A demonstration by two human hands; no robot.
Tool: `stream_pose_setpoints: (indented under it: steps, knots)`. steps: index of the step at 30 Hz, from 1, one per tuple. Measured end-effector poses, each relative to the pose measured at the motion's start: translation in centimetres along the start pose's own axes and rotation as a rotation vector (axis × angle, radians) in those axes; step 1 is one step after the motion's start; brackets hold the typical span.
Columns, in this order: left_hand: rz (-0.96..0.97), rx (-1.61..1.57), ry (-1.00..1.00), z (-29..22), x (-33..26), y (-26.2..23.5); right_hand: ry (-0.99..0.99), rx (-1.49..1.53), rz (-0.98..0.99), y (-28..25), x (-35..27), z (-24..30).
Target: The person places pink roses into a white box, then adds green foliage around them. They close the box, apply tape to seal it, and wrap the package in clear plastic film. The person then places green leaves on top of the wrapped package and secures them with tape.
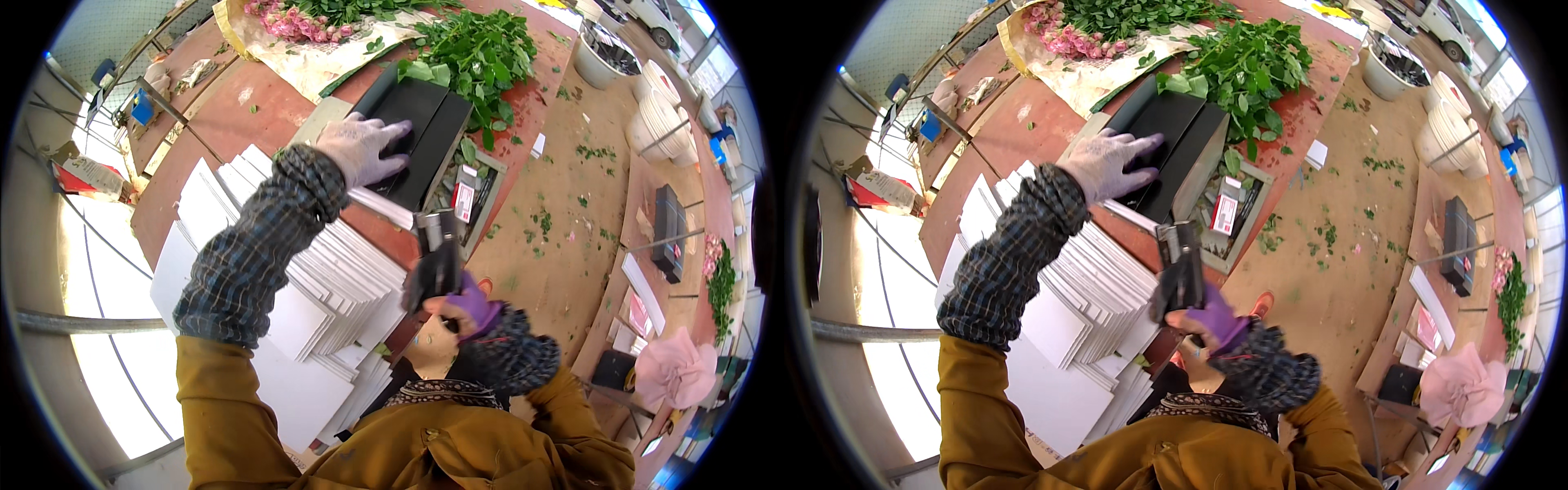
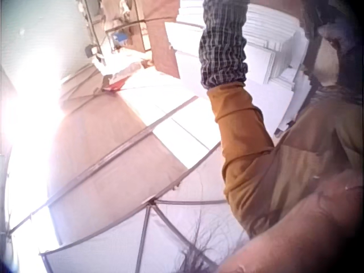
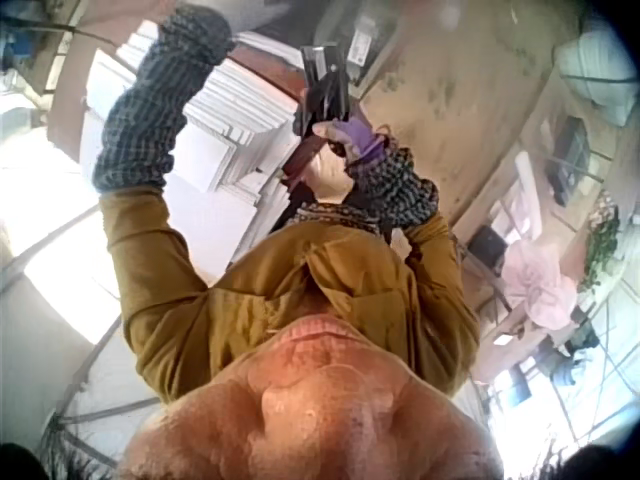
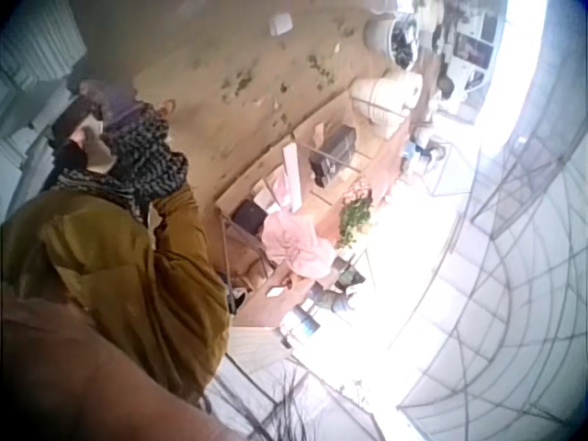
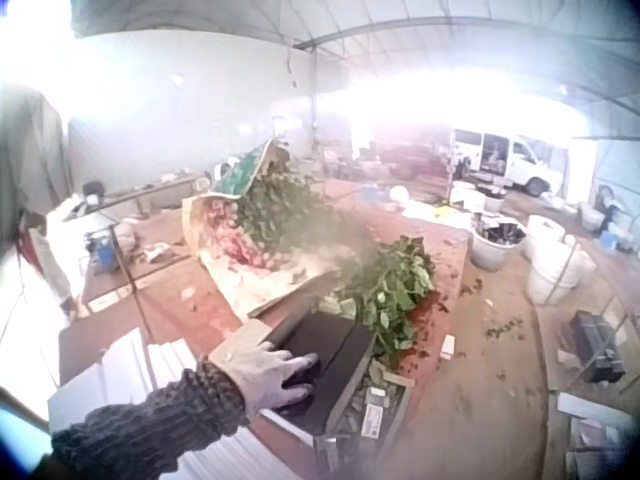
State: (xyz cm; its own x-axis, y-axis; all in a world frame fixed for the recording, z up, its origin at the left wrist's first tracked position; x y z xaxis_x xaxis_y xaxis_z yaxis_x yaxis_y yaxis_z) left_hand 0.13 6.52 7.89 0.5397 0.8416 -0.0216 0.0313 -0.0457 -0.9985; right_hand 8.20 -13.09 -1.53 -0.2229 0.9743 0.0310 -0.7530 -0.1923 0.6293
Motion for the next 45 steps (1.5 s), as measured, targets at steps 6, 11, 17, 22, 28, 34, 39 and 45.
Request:
stream_pose_setpoints:
  steps: [6, 11, 17, 22, 28, 34, 39, 45]
  knots:
    - [-0.023, 0.158, -0.125, 0.3, -0.4, 0.6, -0.028, -0.773, 0.154, -10.8, 15.3, 16.7]
    - [0.102, 0.108, -0.151, 0.6, 0.8, 0.6, 0.107, -1.734, 0.486, -13.5, 26.2, 16.9]
    - [0.217, 0.045, -0.34, 1.3, 0.5, 1.4, 0.295, -1.693, 0.934, -12.3, 28.2, 16.0]
    - [0.269, 0.015, -0.409, 0.4, 1.8, 1.0, 0.28, -1.475, 0.987, -15.2, 29.6, 15.5]
    - [0.239, 0.029, -0.434, 0.6, 1.7, 1.3, 0.465, -1.509, 0.959, -14.4, 29.4, 16.1]
    - [-0.224, -0.04, -0.477, 0.1, -1.1, -0.4, 0.421, -1.09, 1.165, -14.6, 29.4, 13.7]
    - [-0.987, -0.387, -0.738, -5.9, -13.9, -4.0, 0.205, -1.155, 0.968, -20.1, 24.1, 17.4]
    - [-1.107, -0.475, -1.423, -13.1, -28.8, 7.6, 0.599, -0.97, 0.932, -18.0, 10.7, 12.7]
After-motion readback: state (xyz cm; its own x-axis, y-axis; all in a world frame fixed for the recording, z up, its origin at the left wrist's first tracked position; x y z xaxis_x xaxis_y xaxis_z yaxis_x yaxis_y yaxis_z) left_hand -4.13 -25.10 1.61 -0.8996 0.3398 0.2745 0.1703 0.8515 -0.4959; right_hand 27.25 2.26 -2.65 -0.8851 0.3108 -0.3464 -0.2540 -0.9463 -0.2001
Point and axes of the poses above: each hand's wrist, its own x-axis towards the middle knuckle, its own y-axis out of the palm, z = x × y, the point moved 8 cm from there along x, towards the middle knuckle, and after that the axes turned 11 degrees about -y, right-handed, at the moved point
